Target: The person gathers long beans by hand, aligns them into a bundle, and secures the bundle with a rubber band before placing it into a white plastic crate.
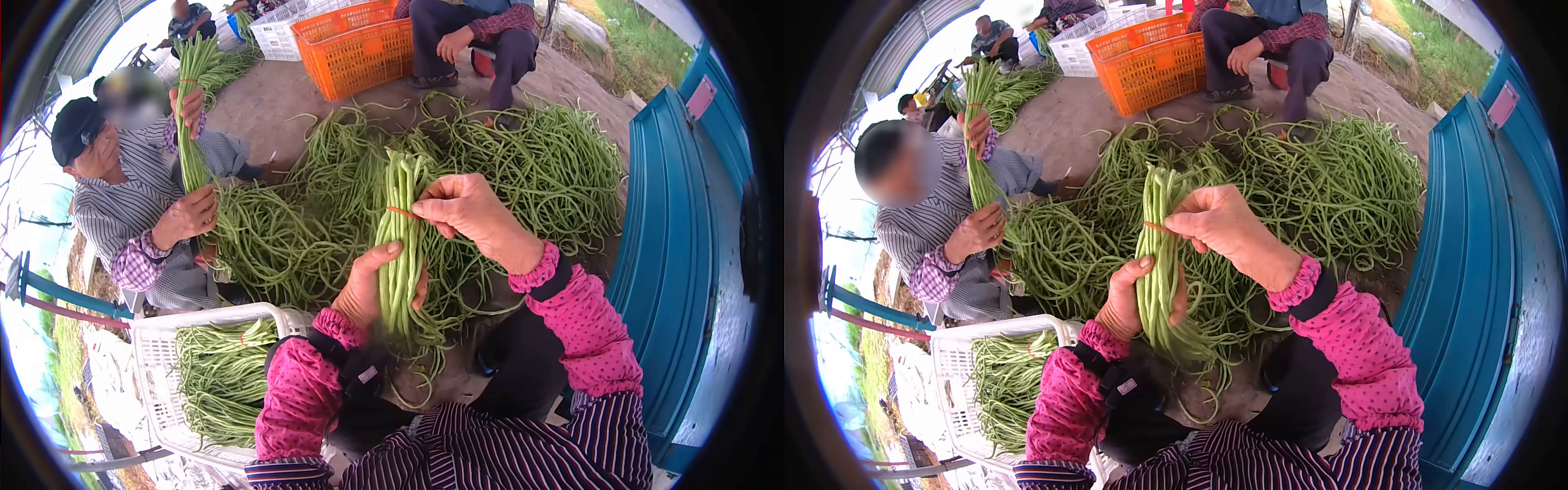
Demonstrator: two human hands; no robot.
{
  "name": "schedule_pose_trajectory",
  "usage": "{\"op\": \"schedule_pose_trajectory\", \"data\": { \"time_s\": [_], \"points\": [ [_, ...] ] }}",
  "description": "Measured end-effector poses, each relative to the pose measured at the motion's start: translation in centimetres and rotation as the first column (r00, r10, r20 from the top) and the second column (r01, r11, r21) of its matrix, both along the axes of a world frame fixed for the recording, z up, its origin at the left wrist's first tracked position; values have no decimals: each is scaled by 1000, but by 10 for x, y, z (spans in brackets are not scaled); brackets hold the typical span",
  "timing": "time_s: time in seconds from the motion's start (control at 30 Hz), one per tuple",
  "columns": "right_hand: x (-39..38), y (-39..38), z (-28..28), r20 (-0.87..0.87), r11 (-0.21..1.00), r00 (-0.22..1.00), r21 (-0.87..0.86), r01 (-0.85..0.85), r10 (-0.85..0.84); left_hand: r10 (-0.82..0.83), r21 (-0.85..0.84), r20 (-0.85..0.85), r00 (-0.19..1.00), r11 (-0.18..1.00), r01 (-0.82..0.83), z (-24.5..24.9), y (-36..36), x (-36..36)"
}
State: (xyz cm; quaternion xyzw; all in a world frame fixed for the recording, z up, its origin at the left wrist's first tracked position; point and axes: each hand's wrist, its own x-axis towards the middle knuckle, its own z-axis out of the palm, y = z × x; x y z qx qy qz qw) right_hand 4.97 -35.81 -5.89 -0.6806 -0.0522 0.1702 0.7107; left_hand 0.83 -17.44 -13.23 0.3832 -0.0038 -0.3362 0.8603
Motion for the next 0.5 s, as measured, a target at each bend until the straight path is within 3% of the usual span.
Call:
{"op": "schedule_pose_trajectory", "data": {
  "time_s": [0.33,0.5],
  "points": [
    [1,0,-10,37,998,999,-65,26,-23,25,74,67,997,997,-30,2,0,1],
    [5,-9,-3,-27,998,999,-54,-37,36,60,246,154,986,964,-97,19,-4,-2]
  ]
}}
